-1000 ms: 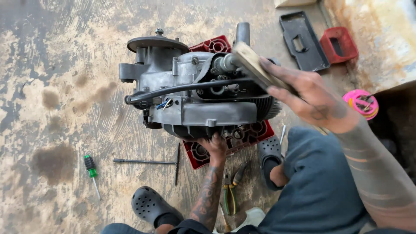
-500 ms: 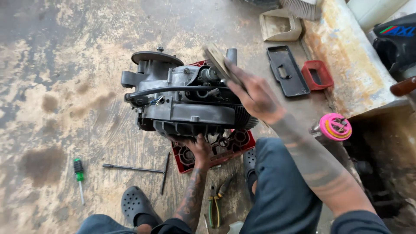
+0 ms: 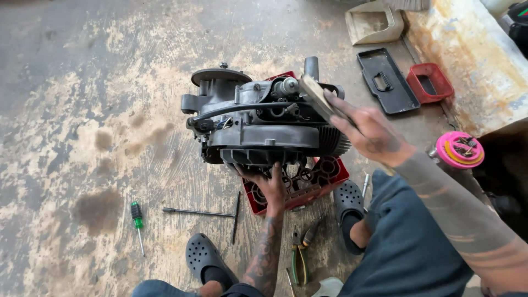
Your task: Clean the motorcycle engine casing using a brush
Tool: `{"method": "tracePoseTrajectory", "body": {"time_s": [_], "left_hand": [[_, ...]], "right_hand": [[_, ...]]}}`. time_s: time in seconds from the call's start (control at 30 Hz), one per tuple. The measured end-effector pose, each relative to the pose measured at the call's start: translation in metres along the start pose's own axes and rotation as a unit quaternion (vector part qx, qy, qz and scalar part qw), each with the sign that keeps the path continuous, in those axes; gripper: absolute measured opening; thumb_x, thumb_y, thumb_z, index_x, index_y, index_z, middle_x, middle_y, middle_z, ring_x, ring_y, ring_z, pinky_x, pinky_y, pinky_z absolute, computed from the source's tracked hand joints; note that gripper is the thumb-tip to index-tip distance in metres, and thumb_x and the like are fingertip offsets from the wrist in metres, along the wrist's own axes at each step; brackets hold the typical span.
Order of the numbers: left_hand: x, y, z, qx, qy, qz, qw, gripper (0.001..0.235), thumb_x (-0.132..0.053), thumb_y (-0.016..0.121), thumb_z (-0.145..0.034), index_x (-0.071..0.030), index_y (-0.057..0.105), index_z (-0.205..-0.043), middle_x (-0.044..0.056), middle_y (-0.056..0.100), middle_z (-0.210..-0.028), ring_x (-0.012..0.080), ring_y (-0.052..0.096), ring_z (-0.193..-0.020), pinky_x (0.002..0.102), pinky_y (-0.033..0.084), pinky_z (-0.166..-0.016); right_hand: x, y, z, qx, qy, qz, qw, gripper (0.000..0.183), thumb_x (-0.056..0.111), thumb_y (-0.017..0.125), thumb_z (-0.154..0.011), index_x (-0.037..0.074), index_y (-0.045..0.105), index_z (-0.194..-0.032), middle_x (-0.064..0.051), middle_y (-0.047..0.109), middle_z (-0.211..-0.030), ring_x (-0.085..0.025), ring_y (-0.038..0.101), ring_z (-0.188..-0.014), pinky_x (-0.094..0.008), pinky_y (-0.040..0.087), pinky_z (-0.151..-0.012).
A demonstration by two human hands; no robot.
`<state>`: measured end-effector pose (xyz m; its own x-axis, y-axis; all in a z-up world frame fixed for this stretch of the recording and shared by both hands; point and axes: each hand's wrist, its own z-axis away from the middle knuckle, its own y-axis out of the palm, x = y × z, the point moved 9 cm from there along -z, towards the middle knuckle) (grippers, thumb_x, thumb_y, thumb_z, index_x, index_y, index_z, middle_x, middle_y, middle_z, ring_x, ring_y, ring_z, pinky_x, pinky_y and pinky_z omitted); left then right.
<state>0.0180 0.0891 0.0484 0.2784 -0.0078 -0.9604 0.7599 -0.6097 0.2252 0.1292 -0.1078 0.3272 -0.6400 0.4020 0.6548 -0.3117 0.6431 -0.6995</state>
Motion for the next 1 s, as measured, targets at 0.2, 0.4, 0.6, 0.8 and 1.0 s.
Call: {"method": "tracePoseTrajectory", "body": {"time_s": [0.2,0.4,0.6,0.8,1.0], "left_hand": [[-0.039,0.012,0.005,-0.003,0.033,-0.017,0.999,0.123,-0.043,0.076,-0.093,-0.011,-0.022,-0.161,0.022,-0.018,-0.167,0.0342,-0.014,-0.155,0.057,-0.006,-0.124],[-0.037,0.012,0.002,0.006,0.039,-0.036,0.999,0.119,-0.048,0.07,-0.098,-0.007,-0.023,-0.16,0.026,-0.024,-0.164,0.043,-0.02,-0.151,0.062,-0.007,-0.123],[-0.04,0.01,0.004,0.003,0.036,-0.014,0.999,0.132,-0.048,0.08,-0.089,-0.012,-0.025,-0.159,0.028,-0.023,-0.163,0.0434,-0.017,-0.151,0.063,-0.005,-0.123],[-0.017,0.007,0.003,-0.006,0.045,-0.09,0.995,0.121,-0.055,0.068,-0.089,-0.015,-0.022,-0.158,0.027,-0.019,-0.169,0.0474,-0.002,-0.157,0.06,-0.008,-0.125],[-0.035,0.011,0.007,-0.015,0.086,-0.016,0.996,0.11,-0.026,0.074,-0.091,-0.019,-0.011,-0.16,0.031,-0.002,-0.168,0.0467,0.023,-0.149,0.055,0.024,-0.122]], "right_hand": [[-0.031,-0.013,0.022,0.021,0.063,-0.009,0.998,0.051,0.027,0.048,-0.107,0.01,0.05,-0.155,-0.038,0.062,-0.127,-0.055,0.058,-0.119,-0.068,0.048,-0.099],[0.005,0.015,-0.019,0.029,-0.087,-0.101,0.991,0.045,0.017,0.045,-0.107,0.003,0.054,-0.148,-0.034,0.062,-0.133,-0.052,0.058,-0.124,-0.066,0.046,-0.103],[0.017,0.032,-0.072,-0.058,-0.128,0.024,0.99,0.047,0.03,0.063,-0.106,0.019,0.058,-0.152,-0.027,0.071,-0.107,-0.047,0.071,-0.099,-0.057,0.055,-0.079],[0.032,0.021,-0.062,-0.009,-0.19,0.051,0.98,0.049,0.022,0.061,-0.106,0.006,0.054,-0.152,-0.013,0.073,-0.098,-0.015,0.043,-0.056,-0.027,0.034,-0.046],[0.014,0.001,-0.014,0.037,-0.188,0.12,0.974,0.055,0.023,0.071,-0.098,0.008,0.06,-0.15,-0.005,0.059,-0.079,-0.014,0.039,-0.052,-0.03,0.036,-0.049]]}}
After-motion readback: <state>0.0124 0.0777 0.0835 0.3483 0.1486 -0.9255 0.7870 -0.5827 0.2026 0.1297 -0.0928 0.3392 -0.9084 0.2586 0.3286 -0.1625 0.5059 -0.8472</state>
